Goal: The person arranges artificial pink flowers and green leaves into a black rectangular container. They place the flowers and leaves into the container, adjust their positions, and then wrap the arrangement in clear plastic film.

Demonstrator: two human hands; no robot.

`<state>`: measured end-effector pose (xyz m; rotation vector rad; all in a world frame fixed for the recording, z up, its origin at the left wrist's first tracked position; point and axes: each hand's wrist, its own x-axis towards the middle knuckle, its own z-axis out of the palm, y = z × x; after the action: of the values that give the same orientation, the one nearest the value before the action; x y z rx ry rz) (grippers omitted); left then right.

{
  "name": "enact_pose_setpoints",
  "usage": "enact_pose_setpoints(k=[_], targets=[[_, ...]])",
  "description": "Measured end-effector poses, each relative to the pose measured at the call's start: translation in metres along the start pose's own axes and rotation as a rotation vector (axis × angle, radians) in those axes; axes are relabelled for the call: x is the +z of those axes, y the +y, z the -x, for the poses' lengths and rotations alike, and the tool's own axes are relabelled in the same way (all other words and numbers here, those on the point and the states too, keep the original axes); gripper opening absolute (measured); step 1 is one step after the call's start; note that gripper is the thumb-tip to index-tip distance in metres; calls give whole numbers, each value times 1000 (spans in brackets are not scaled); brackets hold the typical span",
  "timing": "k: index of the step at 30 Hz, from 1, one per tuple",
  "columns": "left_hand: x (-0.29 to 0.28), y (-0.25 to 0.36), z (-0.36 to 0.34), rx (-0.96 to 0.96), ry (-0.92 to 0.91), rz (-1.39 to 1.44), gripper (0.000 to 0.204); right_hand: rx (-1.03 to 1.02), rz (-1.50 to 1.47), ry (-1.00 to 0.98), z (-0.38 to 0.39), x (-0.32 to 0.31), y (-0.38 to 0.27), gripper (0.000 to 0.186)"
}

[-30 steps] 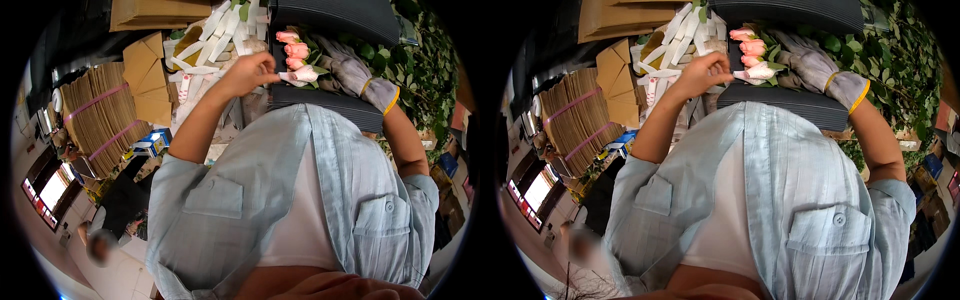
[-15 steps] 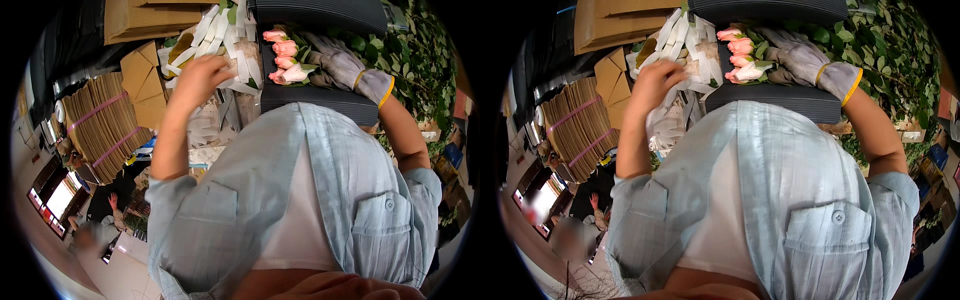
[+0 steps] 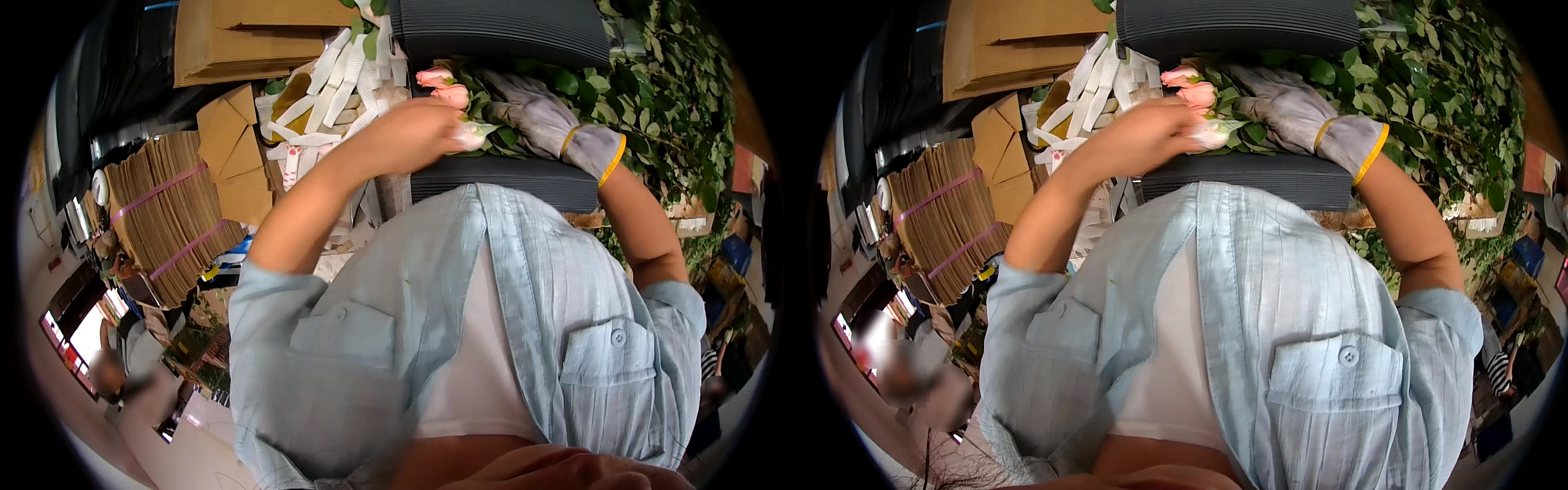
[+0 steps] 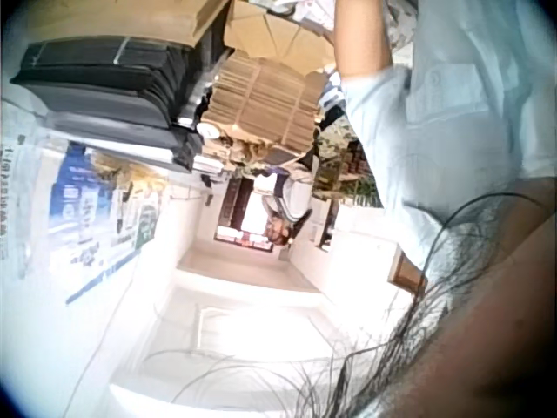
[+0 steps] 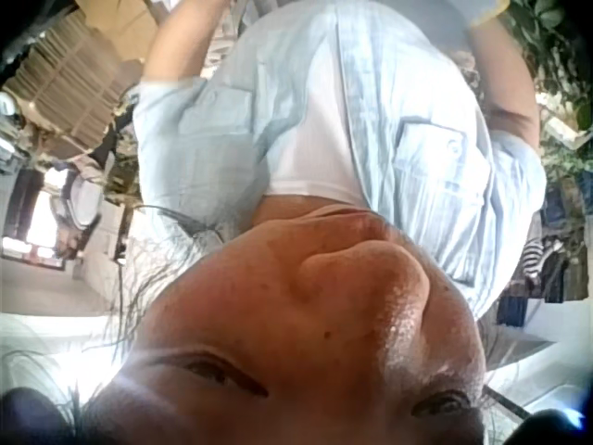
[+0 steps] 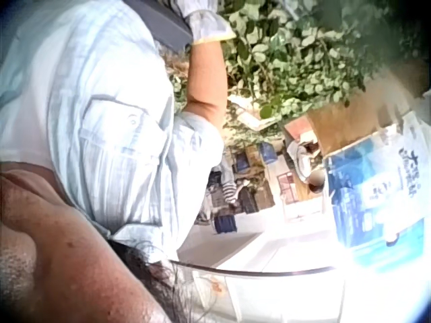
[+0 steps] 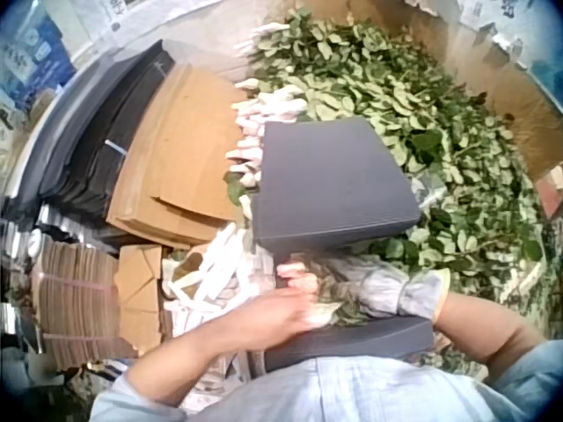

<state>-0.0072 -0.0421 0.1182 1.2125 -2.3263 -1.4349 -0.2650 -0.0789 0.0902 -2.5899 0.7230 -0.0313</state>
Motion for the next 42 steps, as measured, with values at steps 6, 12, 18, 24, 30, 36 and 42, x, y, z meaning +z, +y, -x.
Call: enact_pose_setpoints(k=[6,12,18,24,30,36,42], targets=[[-31,-46,121,-521,164,-209,22,27,-29,-19,0,1,4,46],[-9,-17,15,-279,46,215,38,-51,29,36,-4,-1,3,47],[10,-36,16,135,81,57,22,42,-34,-32,-5,-5,-4,43],[-39,-56,118,-425,-40,-318,25,1,-72,19,-13,-10,1,38],[27,-41,25,169,402,-112,47,25,-76,-154,-16,-139,-49,39],[56,-67,0,219,433,-86,61,505,192,398,3,-178,-64,36],[58,-61,-2,106,369,219,54,340,251,-324,-55,-39,-33,25]])
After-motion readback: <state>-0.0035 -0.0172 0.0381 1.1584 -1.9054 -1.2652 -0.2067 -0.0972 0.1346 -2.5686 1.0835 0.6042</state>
